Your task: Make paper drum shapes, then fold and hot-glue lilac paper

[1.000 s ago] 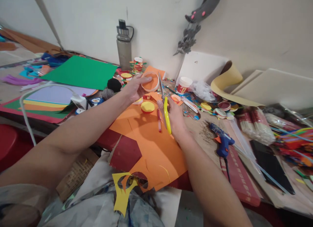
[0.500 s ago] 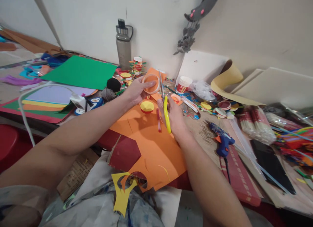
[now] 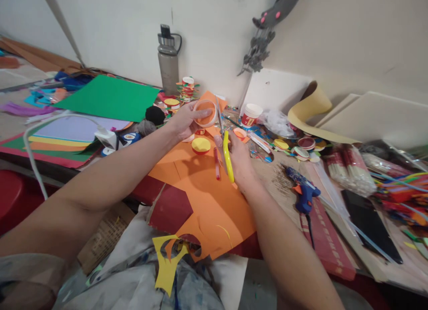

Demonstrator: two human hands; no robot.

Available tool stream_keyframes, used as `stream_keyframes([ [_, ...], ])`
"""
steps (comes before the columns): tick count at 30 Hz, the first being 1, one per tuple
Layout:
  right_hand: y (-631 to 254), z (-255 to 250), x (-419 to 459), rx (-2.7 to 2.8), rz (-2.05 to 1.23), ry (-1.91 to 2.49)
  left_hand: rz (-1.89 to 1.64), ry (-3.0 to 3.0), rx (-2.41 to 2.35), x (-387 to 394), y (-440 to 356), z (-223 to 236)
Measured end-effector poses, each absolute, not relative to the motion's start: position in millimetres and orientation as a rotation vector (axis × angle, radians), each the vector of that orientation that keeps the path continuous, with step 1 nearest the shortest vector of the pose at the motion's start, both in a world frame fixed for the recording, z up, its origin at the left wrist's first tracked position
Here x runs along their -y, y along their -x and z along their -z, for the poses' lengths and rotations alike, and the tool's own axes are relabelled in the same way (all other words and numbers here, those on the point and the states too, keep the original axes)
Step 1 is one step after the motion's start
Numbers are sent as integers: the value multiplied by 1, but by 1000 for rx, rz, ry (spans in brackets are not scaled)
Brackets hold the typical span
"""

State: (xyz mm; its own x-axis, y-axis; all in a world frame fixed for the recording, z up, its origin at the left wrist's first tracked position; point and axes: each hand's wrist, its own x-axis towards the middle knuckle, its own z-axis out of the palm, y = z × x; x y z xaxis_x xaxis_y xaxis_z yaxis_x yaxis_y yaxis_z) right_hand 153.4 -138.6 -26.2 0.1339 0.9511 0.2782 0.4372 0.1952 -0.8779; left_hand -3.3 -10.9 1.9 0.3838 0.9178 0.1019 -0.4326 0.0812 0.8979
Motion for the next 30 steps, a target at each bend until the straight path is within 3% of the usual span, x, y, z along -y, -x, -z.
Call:
stream_keyframes([
  [11, -156, 31, 137, 1534, -558, 1421, -1020, -1110, -576, 0, 13, -4],
  [20, -154, 31, 139, 1514, -568, 1423, -1178, -870, -637, 9, -7, 9],
  [30, -159, 36, 131, 1507, -665, 1410, -1040, -1021, -562, 14, -2, 2],
])
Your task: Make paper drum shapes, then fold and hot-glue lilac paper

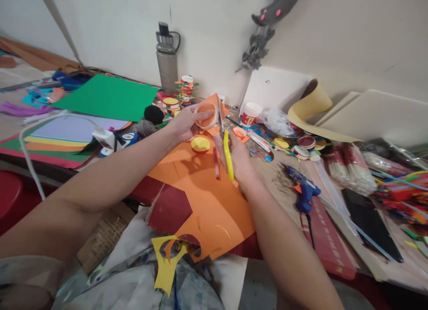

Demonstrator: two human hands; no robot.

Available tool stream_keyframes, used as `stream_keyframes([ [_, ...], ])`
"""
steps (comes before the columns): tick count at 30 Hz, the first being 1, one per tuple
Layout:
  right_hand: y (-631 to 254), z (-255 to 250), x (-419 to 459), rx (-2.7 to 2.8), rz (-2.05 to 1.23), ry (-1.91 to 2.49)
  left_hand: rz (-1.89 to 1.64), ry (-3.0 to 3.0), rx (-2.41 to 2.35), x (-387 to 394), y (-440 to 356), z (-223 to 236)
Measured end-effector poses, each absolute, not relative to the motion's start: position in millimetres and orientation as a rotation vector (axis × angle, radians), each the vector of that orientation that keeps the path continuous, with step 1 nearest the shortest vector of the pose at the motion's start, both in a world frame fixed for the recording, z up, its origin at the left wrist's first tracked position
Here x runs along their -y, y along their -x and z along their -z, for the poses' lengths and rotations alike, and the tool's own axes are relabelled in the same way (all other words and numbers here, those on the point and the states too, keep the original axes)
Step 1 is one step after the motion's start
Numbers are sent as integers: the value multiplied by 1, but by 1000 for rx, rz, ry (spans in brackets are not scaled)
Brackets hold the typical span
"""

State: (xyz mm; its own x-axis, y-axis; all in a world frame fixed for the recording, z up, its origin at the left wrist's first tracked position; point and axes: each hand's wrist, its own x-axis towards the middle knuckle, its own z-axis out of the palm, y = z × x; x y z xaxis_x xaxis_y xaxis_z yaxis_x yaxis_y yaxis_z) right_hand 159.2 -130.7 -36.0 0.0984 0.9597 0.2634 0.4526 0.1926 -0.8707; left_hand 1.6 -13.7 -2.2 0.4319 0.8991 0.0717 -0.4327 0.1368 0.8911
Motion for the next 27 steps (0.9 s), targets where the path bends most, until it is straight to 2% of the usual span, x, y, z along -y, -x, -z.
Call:
stream_keyframes([
  [13, -162, 48, 130, 1475, -628, 1392, -1044, -1083, -538, 13, 1, 2],
  [27, -161, 37, 132, 1546, -582, 1422, -1033, -1026, -505, 14, -4, 9],
])
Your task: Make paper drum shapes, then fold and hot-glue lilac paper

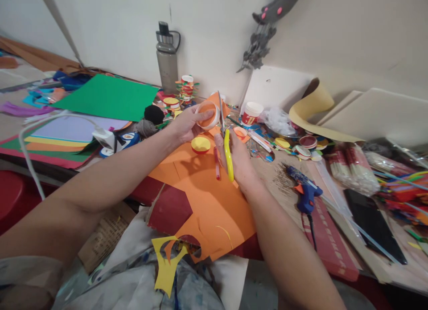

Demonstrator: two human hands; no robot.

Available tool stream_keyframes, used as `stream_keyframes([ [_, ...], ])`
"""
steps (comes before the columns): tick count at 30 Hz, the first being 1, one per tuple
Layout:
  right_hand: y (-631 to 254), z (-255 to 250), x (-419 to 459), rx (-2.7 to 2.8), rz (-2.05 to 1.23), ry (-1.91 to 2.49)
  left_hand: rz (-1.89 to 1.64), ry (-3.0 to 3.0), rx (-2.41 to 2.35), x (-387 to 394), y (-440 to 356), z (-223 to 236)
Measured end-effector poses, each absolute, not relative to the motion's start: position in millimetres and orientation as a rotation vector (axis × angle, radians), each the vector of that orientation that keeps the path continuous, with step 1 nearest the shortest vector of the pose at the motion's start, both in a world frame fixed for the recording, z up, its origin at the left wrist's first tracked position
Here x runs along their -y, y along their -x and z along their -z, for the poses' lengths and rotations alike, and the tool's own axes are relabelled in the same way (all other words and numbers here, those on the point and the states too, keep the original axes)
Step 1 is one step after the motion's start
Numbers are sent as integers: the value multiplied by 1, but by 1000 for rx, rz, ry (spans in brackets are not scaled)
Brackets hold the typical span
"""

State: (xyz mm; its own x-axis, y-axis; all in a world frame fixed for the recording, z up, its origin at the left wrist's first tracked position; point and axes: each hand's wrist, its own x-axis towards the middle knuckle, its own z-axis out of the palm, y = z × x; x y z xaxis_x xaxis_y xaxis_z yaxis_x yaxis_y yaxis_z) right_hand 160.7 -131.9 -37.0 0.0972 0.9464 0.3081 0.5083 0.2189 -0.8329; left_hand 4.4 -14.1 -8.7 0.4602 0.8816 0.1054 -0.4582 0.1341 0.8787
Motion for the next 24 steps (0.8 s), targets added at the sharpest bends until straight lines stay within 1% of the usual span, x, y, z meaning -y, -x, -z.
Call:
stream_keyframes([
  [9, -160, 40, 133, 1495, -578, 1419, -1024, -1062, -509, 16, -3, 6],
  [16, -155, 30, 139, 1513, -611, 1359, -1052, -1042, -515, 17, -5, 6],
  [24, -162, 42, 130, 1490, -598, 1382, -1063, -1075, -517, 16, -3, 4],
])
